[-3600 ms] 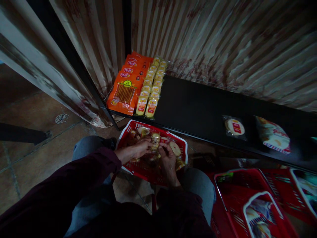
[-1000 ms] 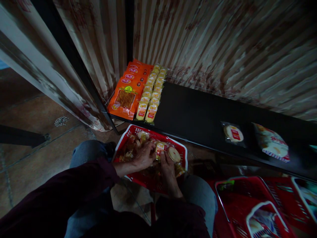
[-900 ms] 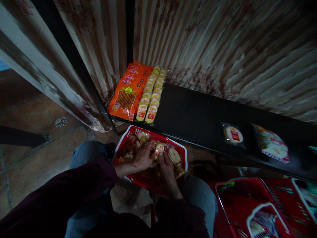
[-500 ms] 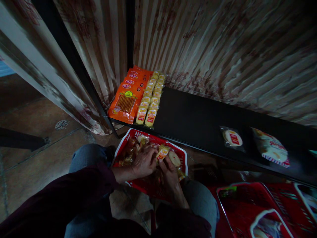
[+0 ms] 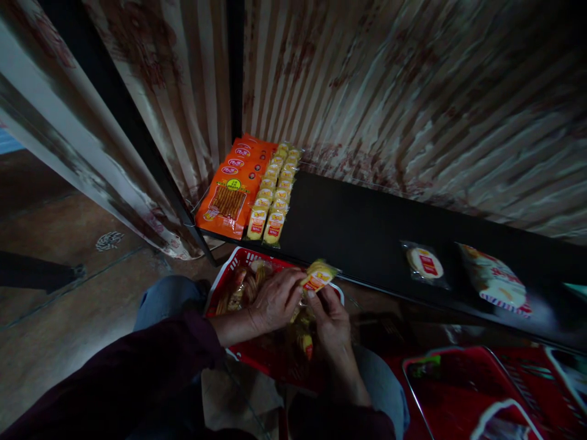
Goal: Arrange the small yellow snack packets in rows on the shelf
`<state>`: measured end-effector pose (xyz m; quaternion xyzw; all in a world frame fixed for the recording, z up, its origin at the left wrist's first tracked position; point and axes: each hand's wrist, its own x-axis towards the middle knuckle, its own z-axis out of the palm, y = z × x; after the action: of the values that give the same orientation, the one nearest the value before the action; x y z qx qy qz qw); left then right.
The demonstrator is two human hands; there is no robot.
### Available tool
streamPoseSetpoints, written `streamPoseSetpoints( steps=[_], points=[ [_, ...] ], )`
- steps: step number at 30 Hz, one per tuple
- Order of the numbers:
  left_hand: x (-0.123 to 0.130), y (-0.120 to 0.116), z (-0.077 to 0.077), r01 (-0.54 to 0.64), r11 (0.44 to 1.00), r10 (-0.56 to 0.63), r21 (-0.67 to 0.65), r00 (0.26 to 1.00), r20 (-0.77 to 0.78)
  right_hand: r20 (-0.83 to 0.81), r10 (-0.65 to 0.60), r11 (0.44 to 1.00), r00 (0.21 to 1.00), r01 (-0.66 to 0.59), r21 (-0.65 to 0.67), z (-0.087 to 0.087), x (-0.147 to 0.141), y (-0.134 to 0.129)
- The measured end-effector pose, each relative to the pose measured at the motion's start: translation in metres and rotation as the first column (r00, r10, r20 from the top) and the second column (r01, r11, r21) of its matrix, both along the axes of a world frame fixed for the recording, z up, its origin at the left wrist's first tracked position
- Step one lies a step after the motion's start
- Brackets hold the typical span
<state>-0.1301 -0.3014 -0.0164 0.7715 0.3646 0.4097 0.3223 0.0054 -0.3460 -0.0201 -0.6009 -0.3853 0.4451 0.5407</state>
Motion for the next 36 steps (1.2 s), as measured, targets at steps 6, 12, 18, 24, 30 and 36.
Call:
streamPoseSetpoints(
  steps=[6,12,18,24,30,36],
  points=[
    [0.021,0.019,0.015,-0.121,0.993,0.121,-0.004,0.987,0.110,0.131,0.005,1.000,0.991,-0.008,0.025,0.025,0.010,0.035],
    [0.042,0.039,0.028,-0.188,0.982,0.190,-0.027,0.977,0.100,0.238,0.023,0.998,0.971,-0.034,0.045,0.032,0.025,0.073],
    [0.051,0.054,0.026,-0.210,0.966,0.227,-0.151,0.967,0.111,0.376,0.001,1.000,0.926,-0.004,0.009,0.031,0.028,0.095],
    [0.057,0.064,0.026,-0.233,0.944,0.265,-0.234,0.958,0.113,0.483,-0.017,1.000,0.875,0.006,0.023,0.024,0.030,0.107],
    [0.061,0.075,0.031,-0.242,0.906,0.285,-0.346,0.955,0.078,0.441,-0.046,0.998,0.896,0.020,0.064,0.014,0.035,0.121],
    [0.064,0.082,0.033,-0.266,0.876,0.318,-0.403,0.946,0.067,0.358,-0.109,0.993,0.927,0.087,0.078,0.006,0.037,0.129]
  ],
)
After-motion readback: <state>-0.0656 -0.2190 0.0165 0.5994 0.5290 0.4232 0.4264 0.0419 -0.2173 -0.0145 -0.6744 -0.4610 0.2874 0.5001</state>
